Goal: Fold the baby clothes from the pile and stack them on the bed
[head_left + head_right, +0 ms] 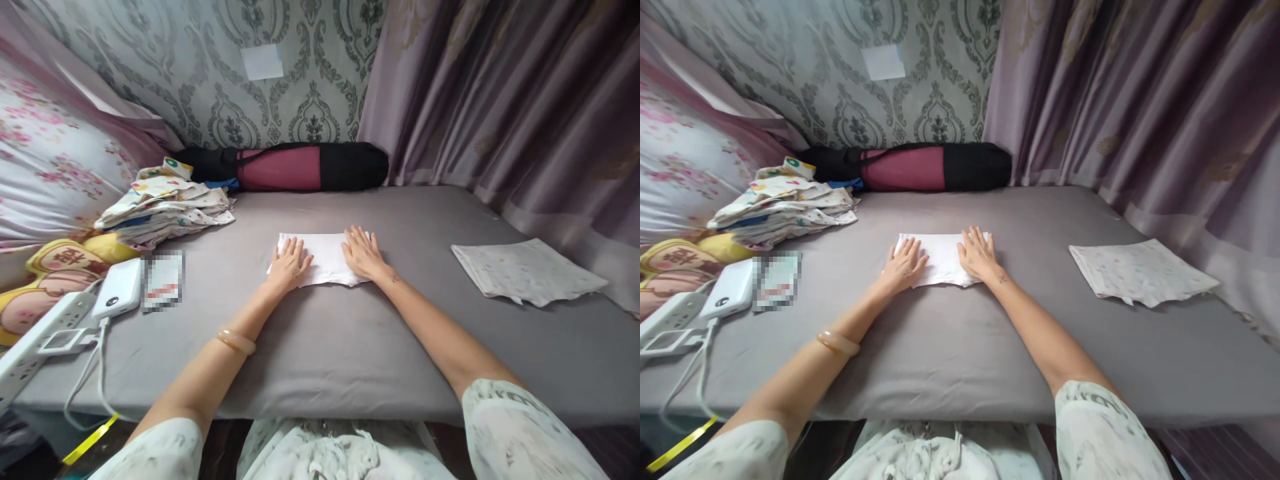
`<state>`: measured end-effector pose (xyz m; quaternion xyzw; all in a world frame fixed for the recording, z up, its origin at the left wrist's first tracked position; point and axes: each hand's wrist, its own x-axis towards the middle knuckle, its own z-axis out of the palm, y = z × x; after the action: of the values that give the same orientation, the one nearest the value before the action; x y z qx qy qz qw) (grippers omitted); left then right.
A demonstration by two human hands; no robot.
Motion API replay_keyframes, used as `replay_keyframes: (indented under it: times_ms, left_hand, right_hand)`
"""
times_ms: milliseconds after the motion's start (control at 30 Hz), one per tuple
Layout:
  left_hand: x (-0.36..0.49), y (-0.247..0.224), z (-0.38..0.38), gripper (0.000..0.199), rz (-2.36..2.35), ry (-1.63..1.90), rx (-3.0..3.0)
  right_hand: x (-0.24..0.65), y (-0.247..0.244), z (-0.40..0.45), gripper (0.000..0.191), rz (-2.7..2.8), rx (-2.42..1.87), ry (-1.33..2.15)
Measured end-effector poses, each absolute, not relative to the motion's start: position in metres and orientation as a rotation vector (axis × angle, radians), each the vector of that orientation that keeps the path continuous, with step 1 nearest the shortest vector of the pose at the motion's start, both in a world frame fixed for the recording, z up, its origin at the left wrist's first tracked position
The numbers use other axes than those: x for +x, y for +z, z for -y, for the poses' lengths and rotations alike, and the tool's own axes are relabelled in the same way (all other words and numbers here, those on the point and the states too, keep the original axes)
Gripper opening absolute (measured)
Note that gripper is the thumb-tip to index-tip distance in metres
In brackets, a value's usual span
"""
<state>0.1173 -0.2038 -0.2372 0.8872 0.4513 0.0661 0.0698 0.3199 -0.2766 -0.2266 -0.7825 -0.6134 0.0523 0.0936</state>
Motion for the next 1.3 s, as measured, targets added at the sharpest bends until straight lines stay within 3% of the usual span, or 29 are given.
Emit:
replay_keyframes:
  times_ms: [367,600,1300]
  left_hand:
    - [0.1,-0.241,0.197,0.056,-1.464,0.19,2.547]
    - [0.091,-0.246,0.197,0.05,-1.481,0.379,2.524]
    - [0.079,-0.248,0.192,0.047,-1.463,0.417,2.5]
  right_hand:
    - [0.338,-0.241,0.274,0.064,1.799,-2.435,0.232]
    - [0.299,-0.23,0.264,0.059,1.868,-2.299,0.17]
    - [0.247,-0.243,0.24,0.06,1.924,-2.274,0.218]
